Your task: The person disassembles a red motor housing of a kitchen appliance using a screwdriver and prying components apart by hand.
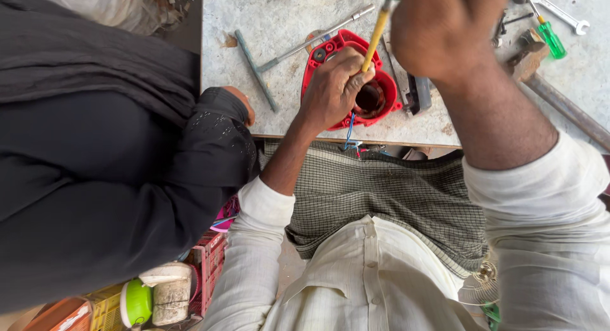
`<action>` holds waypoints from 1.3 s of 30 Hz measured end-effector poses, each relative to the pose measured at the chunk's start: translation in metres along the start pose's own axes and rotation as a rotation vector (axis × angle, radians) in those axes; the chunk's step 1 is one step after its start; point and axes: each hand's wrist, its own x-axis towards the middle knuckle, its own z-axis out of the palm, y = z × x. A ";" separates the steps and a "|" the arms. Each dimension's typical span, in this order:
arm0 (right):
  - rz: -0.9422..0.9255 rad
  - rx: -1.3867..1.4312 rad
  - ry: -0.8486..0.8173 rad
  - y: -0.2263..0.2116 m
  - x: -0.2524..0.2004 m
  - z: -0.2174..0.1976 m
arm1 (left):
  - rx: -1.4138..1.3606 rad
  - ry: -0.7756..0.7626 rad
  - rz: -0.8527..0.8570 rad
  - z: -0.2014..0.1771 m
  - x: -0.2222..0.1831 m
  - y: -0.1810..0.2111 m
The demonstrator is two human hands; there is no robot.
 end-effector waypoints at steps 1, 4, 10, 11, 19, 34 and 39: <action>0.044 0.033 0.042 0.002 -0.003 0.000 | 0.001 -0.008 -0.027 -0.001 -0.001 0.002; 0.187 0.148 0.184 0.001 -0.011 -0.011 | -0.007 -0.019 -0.060 -0.002 0.000 0.005; 0.290 0.362 0.016 -0.043 -0.035 -0.071 | -0.053 -0.069 -0.092 -0.008 0.001 0.011; 0.285 0.365 -0.036 -0.046 -0.034 -0.076 | -0.068 -0.077 -0.083 -0.009 0.002 0.011; 0.220 0.304 -0.178 -0.046 -0.022 -0.084 | -0.085 -0.103 -0.134 -0.012 0.000 0.008; 0.175 0.321 -0.161 -0.042 -0.011 -0.084 | -0.050 -0.092 -0.138 -0.007 -0.001 0.009; 0.179 0.331 -0.148 -0.037 -0.012 -0.078 | -0.056 -0.089 -0.143 -0.007 0.000 0.008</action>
